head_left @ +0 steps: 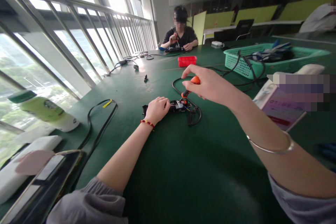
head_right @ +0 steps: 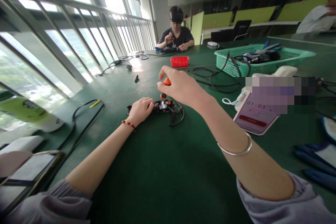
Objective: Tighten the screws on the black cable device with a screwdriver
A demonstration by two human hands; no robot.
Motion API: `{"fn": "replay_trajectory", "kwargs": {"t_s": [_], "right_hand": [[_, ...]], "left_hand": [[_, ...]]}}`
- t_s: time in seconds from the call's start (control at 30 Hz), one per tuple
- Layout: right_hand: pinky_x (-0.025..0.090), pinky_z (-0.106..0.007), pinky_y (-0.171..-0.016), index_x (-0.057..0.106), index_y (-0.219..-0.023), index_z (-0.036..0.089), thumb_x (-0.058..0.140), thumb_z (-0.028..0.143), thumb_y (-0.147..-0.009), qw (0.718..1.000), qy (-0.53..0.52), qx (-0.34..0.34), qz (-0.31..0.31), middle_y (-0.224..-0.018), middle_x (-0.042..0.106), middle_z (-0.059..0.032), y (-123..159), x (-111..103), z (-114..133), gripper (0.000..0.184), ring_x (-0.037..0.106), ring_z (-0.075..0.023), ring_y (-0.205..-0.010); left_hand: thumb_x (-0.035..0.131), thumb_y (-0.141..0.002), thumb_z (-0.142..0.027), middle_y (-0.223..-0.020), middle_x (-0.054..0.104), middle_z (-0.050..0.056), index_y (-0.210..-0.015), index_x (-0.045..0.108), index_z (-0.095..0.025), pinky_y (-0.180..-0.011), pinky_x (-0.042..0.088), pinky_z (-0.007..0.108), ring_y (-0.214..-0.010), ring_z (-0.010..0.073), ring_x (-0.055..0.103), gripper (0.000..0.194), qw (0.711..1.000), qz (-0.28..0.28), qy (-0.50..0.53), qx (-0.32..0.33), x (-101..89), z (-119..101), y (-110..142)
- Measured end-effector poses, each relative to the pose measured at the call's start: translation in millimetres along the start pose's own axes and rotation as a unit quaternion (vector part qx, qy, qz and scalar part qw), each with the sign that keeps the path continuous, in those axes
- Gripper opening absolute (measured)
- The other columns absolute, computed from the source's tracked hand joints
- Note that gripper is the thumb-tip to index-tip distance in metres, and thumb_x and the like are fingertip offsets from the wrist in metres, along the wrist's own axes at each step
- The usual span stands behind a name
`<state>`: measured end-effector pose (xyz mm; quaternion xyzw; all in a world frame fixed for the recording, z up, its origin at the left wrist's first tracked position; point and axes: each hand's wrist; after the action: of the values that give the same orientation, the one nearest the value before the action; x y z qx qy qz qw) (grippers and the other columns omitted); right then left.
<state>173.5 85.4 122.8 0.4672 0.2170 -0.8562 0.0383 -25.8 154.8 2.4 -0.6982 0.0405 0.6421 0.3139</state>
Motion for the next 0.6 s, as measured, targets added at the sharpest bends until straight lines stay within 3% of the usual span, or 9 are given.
{"fn": "replay_trajectory", "kwargs": {"t_s": [0.1, 0.23, 0.5, 0.6], "right_hand": [[0.033, -0.026, -0.058, 0.047, -0.113, 0.021, 0.056, 0.031, -0.077, 1.0, 0.016, 0.0, -0.014, -0.074, 0.057, 0.0003, 0.4, -2.9, -3.6, 0.038, 0.049, -0.0132, -0.061], [0.034, -0.027, -0.059, 0.05, -0.106, 0.022, 0.058, 0.029, -0.074, 0.999, 0.042, -0.014, -0.012, -0.075, 0.058, -0.0002, -0.1, -4.3, -6.0, 0.034, 0.049, -0.0141, -0.062], [0.031, -0.027, -0.058, 0.054, -0.099, 0.022, 0.042, 0.046, -0.089, 0.998, 0.06, -0.004, -0.007, -0.074, 0.059, -0.0023, 1.1, -5.7, -4.8, 0.029, 0.05, -0.0151, -0.062], [0.031, -0.027, -0.058, 0.055, -0.097, 0.022, 0.039, 0.043, -0.091, 0.998, 0.061, -0.012, 0.008, -0.072, 0.059, -0.0022, 1.4, -6.1, -3.9, 0.027, 0.052, -0.015, -0.062]], "left_hand": [[0.031, -0.094, -0.027, -0.077, 0.062, 0.004, -0.069, 0.053, -0.021, -0.065, 0.037, 0.029, -0.079, 0.0181, 0.056, 0.033, 1.0, 0.004, -0.002, -0.005, -0.4, -0.1, 0.2], [0.031, -0.094, -0.027, -0.076, 0.062, 0.004, -0.069, 0.052, -0.021, -0.065, 0.037, 0.029, -0.079, 0.0184, 0.056, 0.033, 1.0, 0.003, 0.002, -0.004, -0.5, 0.1, 0.3], [0.031, -0.093, -0.027, -0.076, 0.062, 0.004, -0.069, 0.052, -0.021, -0.065, 0.037, 0.029, -0.079, 0.0185, 0.056, 0.033, 1.0, -0.003, 0.006, -0.003, 0.7, 0.5, 0.5], [0.032, -0.093, -0.027, -0.076, 0.062, 0.004, -0.069, 0.052, -0.021, -0.065, 0.037, 0.029, -0.079, 0.0185, 0.056, 0.032, 1.0, -0.004, 0.005, -0.004, 1.2, 0.6, 0.6]]}}
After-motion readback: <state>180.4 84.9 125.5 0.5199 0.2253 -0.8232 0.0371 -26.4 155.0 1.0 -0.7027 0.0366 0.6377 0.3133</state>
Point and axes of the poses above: each hand's wrist, its own y-axis away from the middle knuckle, its own x-axis out of the palm, z = x × y
